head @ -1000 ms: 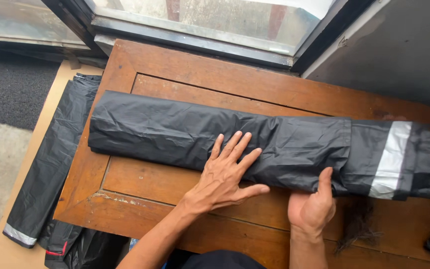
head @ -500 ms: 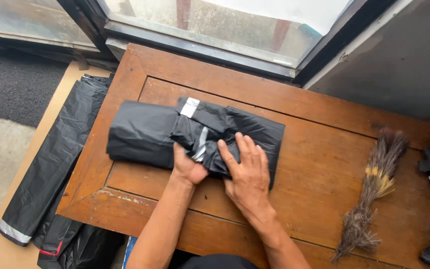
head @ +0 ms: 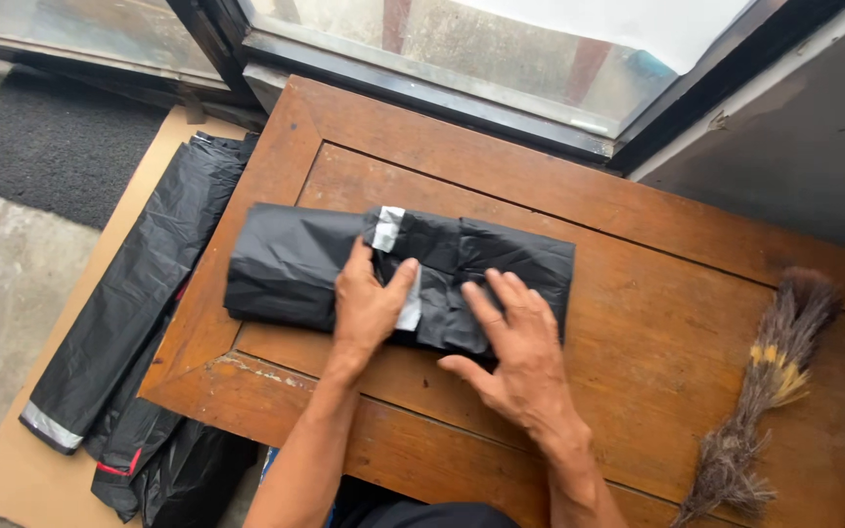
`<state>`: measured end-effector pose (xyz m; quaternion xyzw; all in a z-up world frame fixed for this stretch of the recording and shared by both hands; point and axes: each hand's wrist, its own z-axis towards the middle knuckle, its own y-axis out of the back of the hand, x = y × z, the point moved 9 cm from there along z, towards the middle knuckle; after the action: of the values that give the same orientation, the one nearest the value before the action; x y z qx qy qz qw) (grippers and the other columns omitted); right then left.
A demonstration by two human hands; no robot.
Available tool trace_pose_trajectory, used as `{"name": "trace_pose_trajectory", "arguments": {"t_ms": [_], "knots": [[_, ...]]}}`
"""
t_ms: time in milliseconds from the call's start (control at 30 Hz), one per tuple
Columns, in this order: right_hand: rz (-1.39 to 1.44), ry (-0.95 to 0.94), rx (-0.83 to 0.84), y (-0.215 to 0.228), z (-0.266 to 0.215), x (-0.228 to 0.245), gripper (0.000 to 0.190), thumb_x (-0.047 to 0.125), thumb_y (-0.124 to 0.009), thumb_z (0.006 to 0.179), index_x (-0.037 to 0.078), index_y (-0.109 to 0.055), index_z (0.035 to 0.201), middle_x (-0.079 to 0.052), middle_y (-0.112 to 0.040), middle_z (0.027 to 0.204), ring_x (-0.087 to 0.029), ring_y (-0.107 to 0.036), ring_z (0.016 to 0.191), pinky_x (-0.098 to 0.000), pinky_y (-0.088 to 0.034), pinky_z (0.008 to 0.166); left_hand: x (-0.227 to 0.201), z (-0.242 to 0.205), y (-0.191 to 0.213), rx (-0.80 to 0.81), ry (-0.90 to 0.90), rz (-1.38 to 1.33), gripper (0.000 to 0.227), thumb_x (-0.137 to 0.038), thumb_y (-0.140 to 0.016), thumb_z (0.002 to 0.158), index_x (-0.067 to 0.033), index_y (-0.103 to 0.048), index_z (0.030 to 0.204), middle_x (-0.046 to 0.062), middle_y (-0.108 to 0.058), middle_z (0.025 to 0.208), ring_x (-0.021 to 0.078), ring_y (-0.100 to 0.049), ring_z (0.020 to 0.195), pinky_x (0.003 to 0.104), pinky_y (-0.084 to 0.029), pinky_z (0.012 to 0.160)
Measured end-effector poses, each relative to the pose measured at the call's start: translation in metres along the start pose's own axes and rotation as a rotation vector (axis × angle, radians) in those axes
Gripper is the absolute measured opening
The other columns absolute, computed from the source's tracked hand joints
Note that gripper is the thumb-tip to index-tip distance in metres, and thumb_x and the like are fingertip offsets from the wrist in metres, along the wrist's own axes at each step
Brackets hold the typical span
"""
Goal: The person folds a black plastic bag on a wooden table, wipes it with a feather duster, folds it into a small square, and inserts it into a zippered textile pouch.
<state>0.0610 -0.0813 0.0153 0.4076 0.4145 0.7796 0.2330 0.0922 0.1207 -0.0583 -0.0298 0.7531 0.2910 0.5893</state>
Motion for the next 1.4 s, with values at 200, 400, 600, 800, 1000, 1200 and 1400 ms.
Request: {"name": "trace_pose_trajectory", "arguments": {"t_ms": [200,400,600,800,1000,1200,1400], "knots": [[-0.014,-0.248,-0.200,0.043,-0.011,-0.043,0.060,0.047,-0.051,0.092,0.015,-0.047,0.143,-0.017,-0.045,0.140,-0.036,-0.041,0.132,-0.0476,-0.026,0.112,-0.015,-0.033,-0.053,0.137,-0.024,-0.088,0.052,-0.026,-0.073,0.072,-0.0090,-0.053,0.117,0.029,-0.067,0.092,0.0469,-0.064,0.093,0.053,-0.051,0.073],[-0.164,-0.369,-0.119,0.028,-0.012,-0.050,0.063,0.060,-0.050,0.090,0.025,-0.048,0.142,-0.019,-0.042,0.141,-0.040,-0.034,0.135,-0.0632,-0.015,0.107,-0.037,-0.054,-0.083,0.232,-0.253,-0.180,0.025,-0.017,-0.068,0.069,-0.0146,-0.062,0.094,0.015,-0.067,0.074,0.0325,-0.068,0.076,0.041,-0.052,0.064],[-0.365,-0.219,-0.212,0.014,-0.016,-0.044,0.045,0.056,-0.054,0.090,0.037,-0.058,0.130,-0.009,-0.050,0.141,-0.033,-0.039,0.135,-0.0589,-0.017,0.109,-0.053,-0.059,-0.057,0.108,-0.430,-0.332,0.014,-0.012,-0.069,0.070,-0.0076,-0.059,0.080,0.011,-0.066,0.097,0.0265,-0.063,0.085,0.036,-0.048,0.079],[-0.378,-0.185,-0.206,0.011,-0.015,-0.040,0.042,0.052,-0.055,0.089,0.038,-0.059,0.129,-0.008,-0.049,0.142,-0.033,-0.038,0.136,-0.0603,-0.017,0.109,-0.104,-0.087,-0.026,-0.129,-0.717,-0.242,0.053,-0.031,-0.078,0.074,-0.0015,-0.055,0.111,0.021,-0.051,0.129,0.0377,-0.052,0.120,0.044,-0.038,0.105],[-0.349,-0.221,-0.114,-0.004,-0.022,-0.054,0.042,0.049,-0.058,0.088,0.031,-0.060,0.126,-0.008,-0.039,0.149,-0.032,-0.027,0.142,-0.0594,-0.010,0.113,-0.164,-0.115,-0.050,-0.010,-1.078,0.089,0.040,-0.034,-0.073,0.078,-0.0130,-0.069,0.111,0.009,-0.061,0.128,0.0330,-0.047,0.131,0.055,-0.007,0.118],[0.066,-0.256,-0.163,0.033,-0.024,-0.062,0.046,0.026,-0.059,0.090,0.019,-0.053,0.135,-0.009,-0.043,0.145,-0.027,-0.033,0.139,-0.0476,-0.010,0.115,-0.107,-0.067,-0.107,0.161,-0.940,0.529,0.047,-0.050,-0.042,0.096,-0.0191,-0.062,0.125,0.015,-0.058,0.131,0.0365,-0.040,0.134,0.064,-0.009,0.111],[-0.238,-0.415,-0.466,0.121,-0.080,-0.084,0.036,0.014,-0.058,0.096,-0.004,-0.058,0.127,-0.023,-0.050,0.129,-0.035,-0.047,0.123,-0.0443,-0.037,0.107,-0.109,-0.065,-0.104,0.096,-1.029,0.594,0.036,-0.033,-0.053,0.095,-0.0181,-0.058,0.127,0.011,-0.055,0.132,0.0306,-0.044,0.130,0.056,-0.025,0.109]]}}
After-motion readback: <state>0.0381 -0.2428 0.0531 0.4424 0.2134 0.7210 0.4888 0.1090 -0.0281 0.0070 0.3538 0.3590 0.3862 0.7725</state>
